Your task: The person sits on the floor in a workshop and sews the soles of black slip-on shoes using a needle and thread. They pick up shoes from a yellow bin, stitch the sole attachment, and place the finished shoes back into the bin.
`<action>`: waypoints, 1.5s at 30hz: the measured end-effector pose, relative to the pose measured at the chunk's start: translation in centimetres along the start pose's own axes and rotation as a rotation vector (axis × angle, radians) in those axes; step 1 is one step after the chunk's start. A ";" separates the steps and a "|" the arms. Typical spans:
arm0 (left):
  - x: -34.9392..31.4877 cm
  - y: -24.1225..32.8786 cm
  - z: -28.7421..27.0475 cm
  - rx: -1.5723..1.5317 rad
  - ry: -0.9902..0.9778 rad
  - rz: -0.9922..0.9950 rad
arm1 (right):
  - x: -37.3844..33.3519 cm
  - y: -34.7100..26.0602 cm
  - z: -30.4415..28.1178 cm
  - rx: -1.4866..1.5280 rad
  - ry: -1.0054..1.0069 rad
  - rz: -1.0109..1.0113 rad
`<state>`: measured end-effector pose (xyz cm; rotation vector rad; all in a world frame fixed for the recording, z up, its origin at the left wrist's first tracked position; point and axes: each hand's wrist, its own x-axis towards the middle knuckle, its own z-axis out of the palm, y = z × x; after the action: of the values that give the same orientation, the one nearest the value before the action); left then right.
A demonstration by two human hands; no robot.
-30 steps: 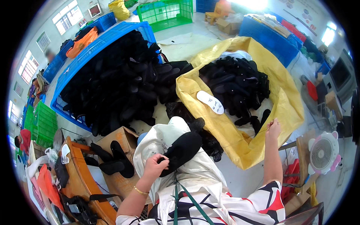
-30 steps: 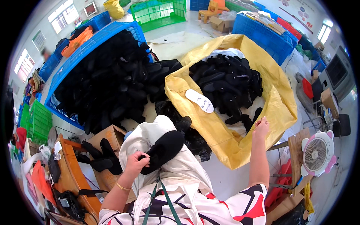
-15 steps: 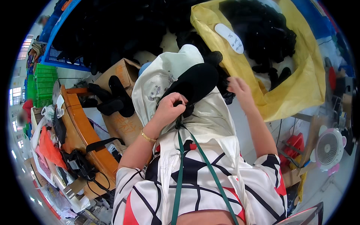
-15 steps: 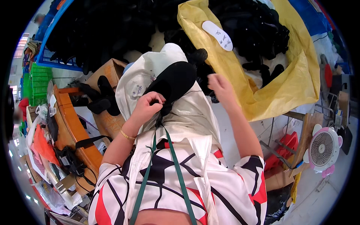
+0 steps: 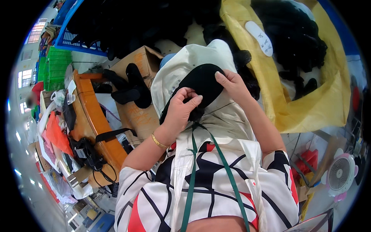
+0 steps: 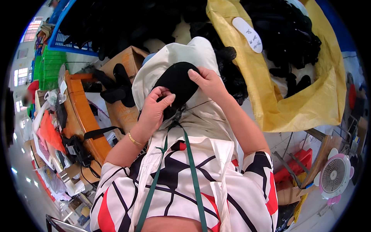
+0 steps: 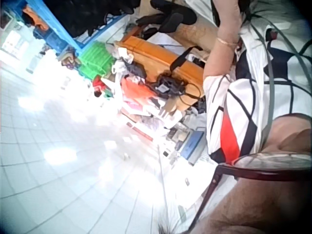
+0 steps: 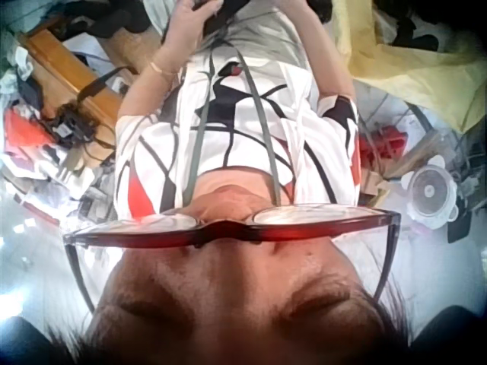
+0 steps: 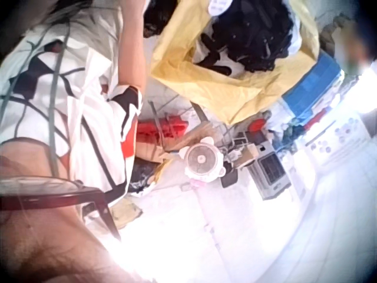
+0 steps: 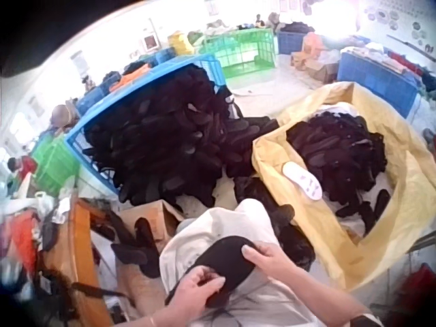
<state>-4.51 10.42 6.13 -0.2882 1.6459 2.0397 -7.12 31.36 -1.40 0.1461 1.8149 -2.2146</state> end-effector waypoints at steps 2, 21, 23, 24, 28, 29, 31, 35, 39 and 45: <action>-0.3 -1.7 -1.2 -0.263 0.119 -0.019 | 0.4 -0.1 1.2 -0.192 -0.056 0.091; 2.9 -2.6 -0.4 -0.402 0.301 -0.257 | -3.6 -2.1 5.2 -0.116 0.094 0.230; 3.1 -2.9 -0.6 -0.433 0.287 -0.244 | -3.7 -2.0 5.2 -0.245 0.068 0.185; 3.0 -2.9 -0.5 -0.448 0.282 -0.236 | -3.6 -1.9 5.3 -0.275 0.066 0.159; 3.1 -3.4 -0.9 -0.477 0.258 -0.220 | -3.5 -1.7 5.5 -0.327 0.070 0.101; 3.1 -3.4 -0.9 -0.469 0.259 -0.223 | -3.4 -1.6 5.5 -0.322 0.074 0.097; 3.1 -3.4 -1.0 -0.455 0.262 -0.229 | -3.3 -1.6 5.5 -0.329 0.073 0.095; 3.0 -3.5 -1.1 -0.475 0.243 -0.236 | -3.3 -1.6 5.6 -0.306 0.073 0.111; 3.0 -3.6 -1.1 -0.485 0.237 -0.226 | -3.2 -1.7 5.4 -0.306 0.063 0.123; 2.8 -3.8 -0.9 -0.446 0.231 -0.226 | -2.5 -2.4 4.7 -0.211 -0.026 0.290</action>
<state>-5.10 10.76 1.43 -0.8513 1.1912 2.2381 -4.92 27.62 2.47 0.3141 1.8657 -1.8101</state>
